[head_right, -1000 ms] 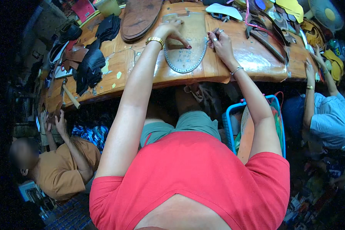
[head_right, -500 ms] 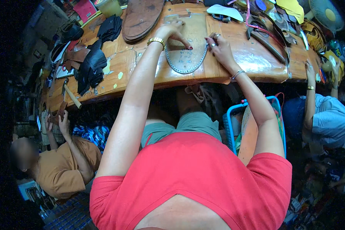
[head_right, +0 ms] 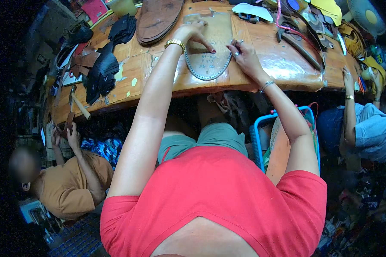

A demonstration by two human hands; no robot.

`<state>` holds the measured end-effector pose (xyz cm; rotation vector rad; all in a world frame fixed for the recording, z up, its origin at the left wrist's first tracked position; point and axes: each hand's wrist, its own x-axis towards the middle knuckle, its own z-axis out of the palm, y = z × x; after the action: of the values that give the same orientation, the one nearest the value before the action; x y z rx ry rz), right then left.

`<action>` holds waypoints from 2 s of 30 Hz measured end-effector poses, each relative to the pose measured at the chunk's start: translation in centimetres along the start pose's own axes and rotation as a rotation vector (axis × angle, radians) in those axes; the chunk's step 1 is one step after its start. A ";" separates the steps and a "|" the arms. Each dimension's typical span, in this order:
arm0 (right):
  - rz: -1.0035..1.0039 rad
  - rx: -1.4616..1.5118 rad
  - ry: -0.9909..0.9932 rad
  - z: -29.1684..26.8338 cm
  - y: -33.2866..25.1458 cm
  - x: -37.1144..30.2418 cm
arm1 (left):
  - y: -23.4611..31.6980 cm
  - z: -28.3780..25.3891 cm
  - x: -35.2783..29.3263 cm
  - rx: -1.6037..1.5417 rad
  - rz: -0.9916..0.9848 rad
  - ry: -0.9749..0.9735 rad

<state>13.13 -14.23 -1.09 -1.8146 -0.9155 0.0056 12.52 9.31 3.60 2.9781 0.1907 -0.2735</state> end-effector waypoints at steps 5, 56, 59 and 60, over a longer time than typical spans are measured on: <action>-0.101 -0.158 -0.010 -0.2 0.0 -0.5 | 0.5 -0.4 -0.7 -0.002 0.004 0.007; -0.083 0.016 -0.086 0.3 -2.2 -2.2 | 0.6 -0.1 -0.3 -0.005 0.009 0.019; -0.235 -0.092 -0.107 0.7 -2.3 -2.0 | 0.1 -0.3 -0.5 -0.006 -0.006 0.002; -0.013 0.040 -0.152 0.2 -2.8 -1.9 | 0.1 -0.4 -0.4 -0.007 -0.002 -0.013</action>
<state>10.10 -14.82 0.27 -1.7896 -1.0267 0.1548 12.23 9.20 4.11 2.9683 0.1927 -0.2921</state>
